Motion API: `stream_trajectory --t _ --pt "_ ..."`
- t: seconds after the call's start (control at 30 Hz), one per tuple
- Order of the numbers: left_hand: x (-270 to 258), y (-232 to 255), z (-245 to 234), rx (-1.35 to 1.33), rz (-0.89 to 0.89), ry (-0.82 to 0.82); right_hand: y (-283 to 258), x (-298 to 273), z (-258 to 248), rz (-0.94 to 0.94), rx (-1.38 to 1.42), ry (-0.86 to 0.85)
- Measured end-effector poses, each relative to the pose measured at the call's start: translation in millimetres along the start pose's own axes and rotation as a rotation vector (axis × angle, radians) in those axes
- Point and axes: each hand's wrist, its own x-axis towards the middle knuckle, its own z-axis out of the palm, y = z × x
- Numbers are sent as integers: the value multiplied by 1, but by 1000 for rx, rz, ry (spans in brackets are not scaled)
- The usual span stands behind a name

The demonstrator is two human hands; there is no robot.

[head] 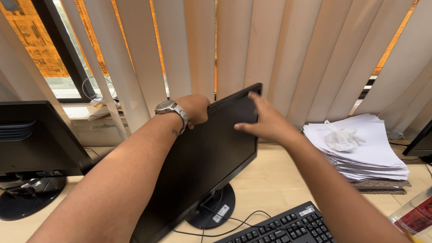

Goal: The person adjusts computer monitors and keyboards across several workstations and restacks papers on a desk.

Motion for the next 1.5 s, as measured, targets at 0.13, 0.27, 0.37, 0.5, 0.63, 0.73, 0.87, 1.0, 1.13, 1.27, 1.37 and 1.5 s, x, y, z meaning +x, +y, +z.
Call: stream_trajectory --t 0.13,0.27,0.37,0.5,0.63,0.73,0.87,1.0,1.13,1.27,1.37,1.5 --pt "16 -26 13 59 173 242 3 38 -3 -68 -265 57" --pt "30 -36 20 -2 149 238 1 57 8 -117 -450 33" --pt "27 -45 22 -43 190 309 7 67 21 -118 -537 -54" --pt "0 -66 35 -152 255 453 23 68 48 -147 -435 83" --pt "-46 -112 65 134 317 897 38 76 58 -121 -383 149" --pt "-79 -156 97 349 247 1133 51 87 63 -11 -276 198" --pt "-105 -203 143 314 4 1312 67 101 82 90 -71 313" --pt "-134 -217 201 -43 -169 1382 74 89 100 -4 18 487" --pt "-136 -209 242 -269 -432 1026 81 69 117 126 43 522" --pt "-137 -194 243 -484 -653 769 97 75 124 465 209 540" --pt "-133 -180 235 -583 -836 609 131 81 126 555 739 291" --pt "-120 -167 245 -721 -806 812 178 88 125 526 1211 200"
